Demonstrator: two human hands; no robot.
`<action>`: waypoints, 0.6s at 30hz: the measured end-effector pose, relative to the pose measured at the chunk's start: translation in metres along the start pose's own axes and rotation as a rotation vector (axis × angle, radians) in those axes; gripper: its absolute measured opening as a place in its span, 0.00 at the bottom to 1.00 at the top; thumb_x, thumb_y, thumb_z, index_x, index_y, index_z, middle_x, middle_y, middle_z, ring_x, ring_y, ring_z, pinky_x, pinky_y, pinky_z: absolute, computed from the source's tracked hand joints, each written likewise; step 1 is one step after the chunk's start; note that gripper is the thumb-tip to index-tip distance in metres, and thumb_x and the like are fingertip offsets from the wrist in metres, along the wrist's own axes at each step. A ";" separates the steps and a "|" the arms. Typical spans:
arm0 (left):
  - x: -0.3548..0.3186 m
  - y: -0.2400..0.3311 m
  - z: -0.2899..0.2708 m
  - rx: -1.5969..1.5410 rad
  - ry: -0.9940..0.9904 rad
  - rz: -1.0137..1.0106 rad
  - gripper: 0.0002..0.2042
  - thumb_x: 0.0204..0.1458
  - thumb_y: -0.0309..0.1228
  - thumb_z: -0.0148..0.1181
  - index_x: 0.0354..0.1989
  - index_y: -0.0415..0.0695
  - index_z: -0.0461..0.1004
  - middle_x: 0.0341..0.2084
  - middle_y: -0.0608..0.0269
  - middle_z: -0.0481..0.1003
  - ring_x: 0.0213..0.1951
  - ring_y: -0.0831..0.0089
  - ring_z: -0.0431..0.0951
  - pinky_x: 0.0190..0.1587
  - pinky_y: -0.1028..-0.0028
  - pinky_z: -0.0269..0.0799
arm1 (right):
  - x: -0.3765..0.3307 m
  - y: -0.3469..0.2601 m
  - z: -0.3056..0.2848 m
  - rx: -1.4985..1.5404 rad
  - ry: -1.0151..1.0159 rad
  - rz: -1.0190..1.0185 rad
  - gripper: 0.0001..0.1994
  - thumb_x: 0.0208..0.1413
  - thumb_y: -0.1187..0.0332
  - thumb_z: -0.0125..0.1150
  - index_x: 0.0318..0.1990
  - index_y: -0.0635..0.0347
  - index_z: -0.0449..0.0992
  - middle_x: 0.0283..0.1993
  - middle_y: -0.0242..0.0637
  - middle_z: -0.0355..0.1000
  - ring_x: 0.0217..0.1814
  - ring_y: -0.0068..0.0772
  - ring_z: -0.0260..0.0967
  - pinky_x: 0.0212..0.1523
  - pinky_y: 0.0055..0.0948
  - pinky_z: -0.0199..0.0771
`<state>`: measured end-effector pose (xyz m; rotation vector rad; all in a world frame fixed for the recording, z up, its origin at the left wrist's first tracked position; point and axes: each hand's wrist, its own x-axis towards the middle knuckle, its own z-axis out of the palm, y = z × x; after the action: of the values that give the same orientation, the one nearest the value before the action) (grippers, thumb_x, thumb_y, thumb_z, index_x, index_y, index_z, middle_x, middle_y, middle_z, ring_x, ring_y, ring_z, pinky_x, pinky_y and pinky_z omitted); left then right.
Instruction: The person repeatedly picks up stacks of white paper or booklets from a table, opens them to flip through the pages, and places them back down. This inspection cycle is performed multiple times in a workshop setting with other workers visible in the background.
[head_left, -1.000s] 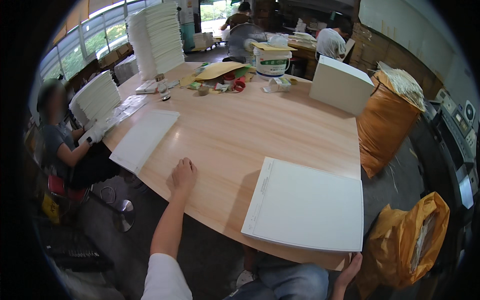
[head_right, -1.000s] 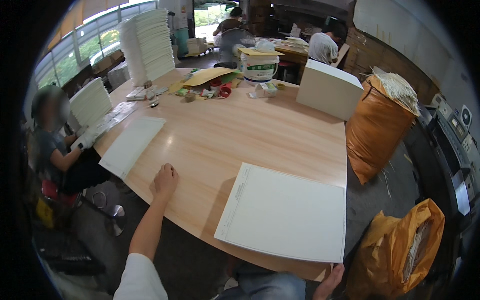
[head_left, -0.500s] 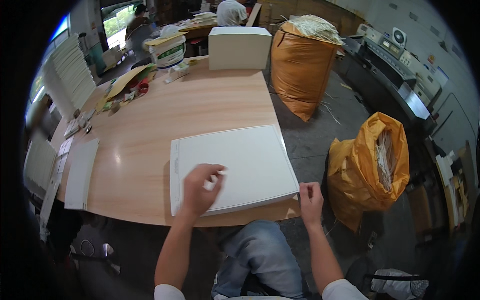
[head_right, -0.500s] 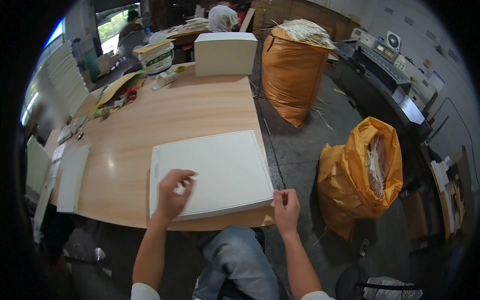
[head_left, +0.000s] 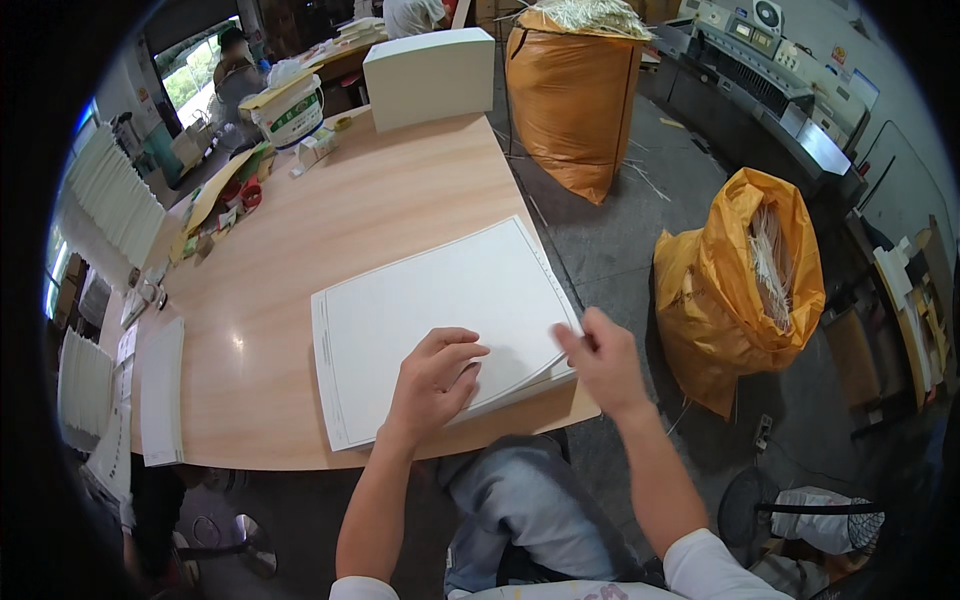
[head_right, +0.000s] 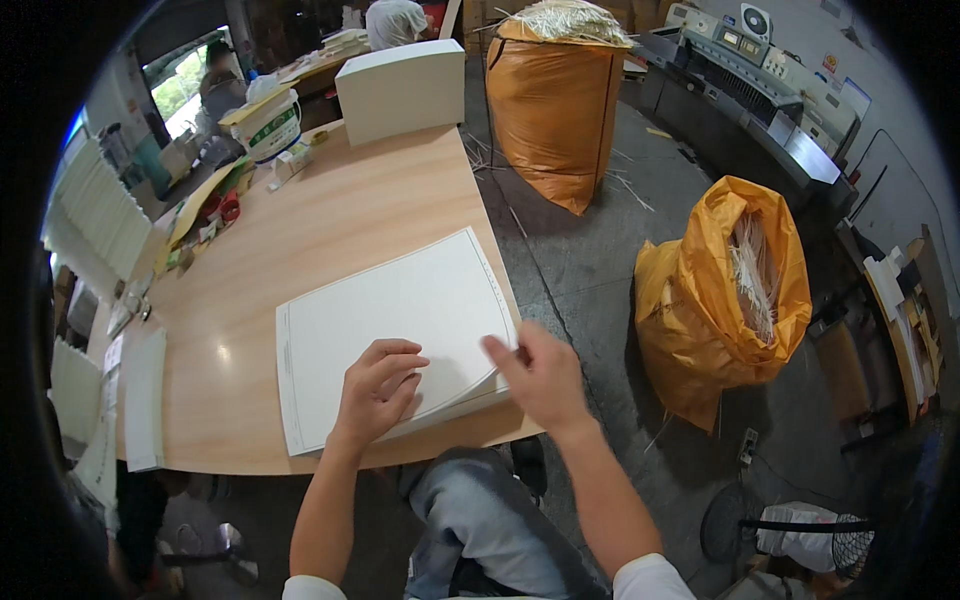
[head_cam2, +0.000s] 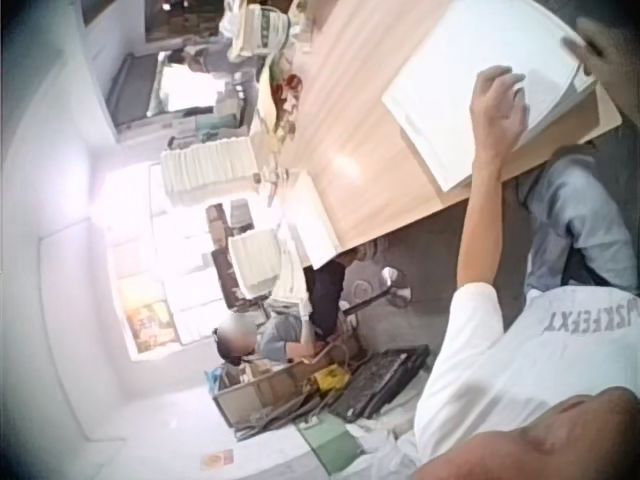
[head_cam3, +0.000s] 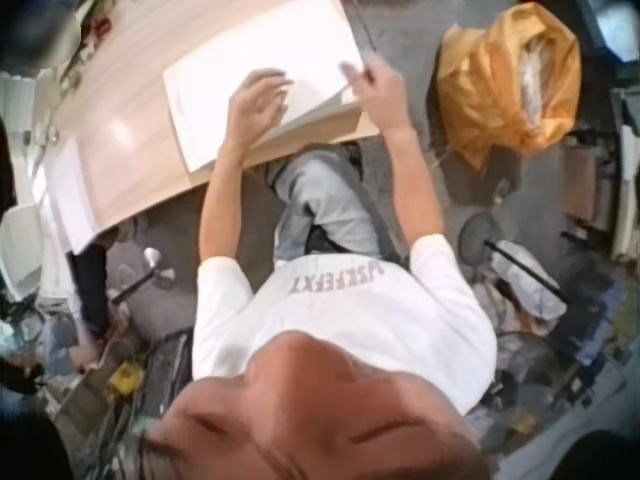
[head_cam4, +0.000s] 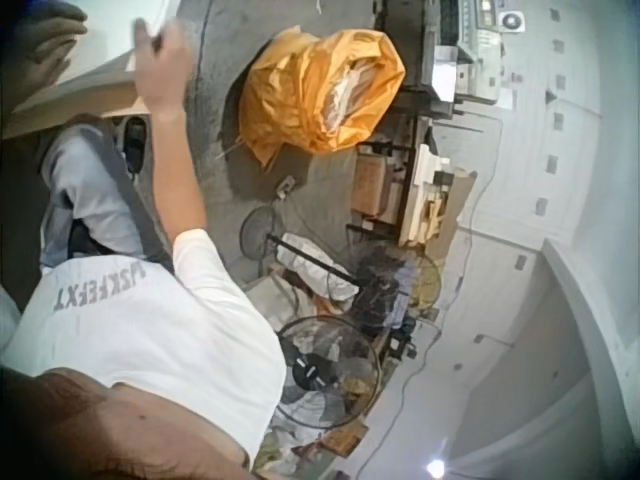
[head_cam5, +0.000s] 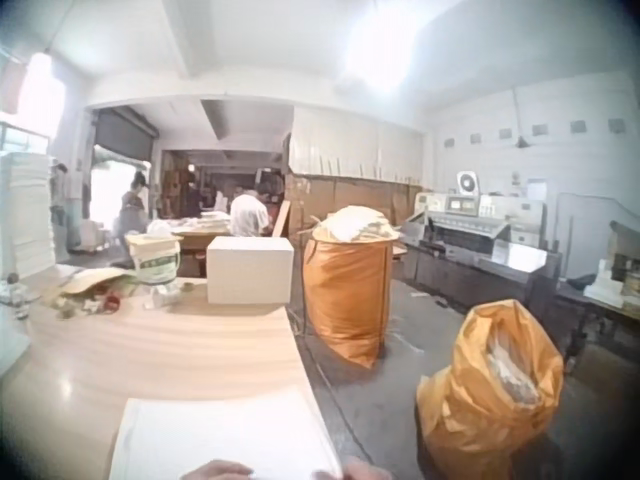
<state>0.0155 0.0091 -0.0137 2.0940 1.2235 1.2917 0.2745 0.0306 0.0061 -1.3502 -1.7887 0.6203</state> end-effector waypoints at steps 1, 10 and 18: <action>0.001 0.001 0.000 -0.005 -0.021 -0.010 0.11 0.54 0.21 0.68 0.46 0.43 0.85 0.50 0.53 0.80 0.48 0.58 0.84 0.49 0.65 0.81 | 0.002 -0.002 0.009 -0.168 0.061 -0.110 0.24 0.70 0.52 0.62 0.29 0.64 0.72 0.22 0.41 0.70 0.24 0.38 0.72 0.29 0.41 0.71; -0.001 -0.003 -0.007 -0.071 -0.129 -0.080 0.17 0.53 0.34 0.77 0.50 0.45 0.85 0.52 0.55 0.79 0.52 0.58 0.82 0.54 0.63 0.79 | 0.025 -0.017 0.008 0.478 -0.042 0.235 0.17 0.70 0.61 0.60 0.27 0.54 0.70 0.23 0.26 0.69 0.24 0.20 0.69 0.26 0.24 0.67; 0.000 0.001 -0.013 -0.148 -0.103 -0.056 0.27 0.43 0.36 0.84 0.53 0.46 0.84 0.52 0.58 0.80 0.54 0.60 0.81 0.58 0.64 0.77 | 0.032 -0.036 0.006 0.896 -0.073 0.390 0.19 0.71 0.62 0.60 0.24 0.51 0.67 0.21 0.26 0.66 0.22 0.21 0.68 0.24 0.23 0.64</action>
<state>0.0051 0.0072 -0.0061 1.9814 1.1008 1.1963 0.2456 0.0497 0.0398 -1.0195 -1.0400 1.4770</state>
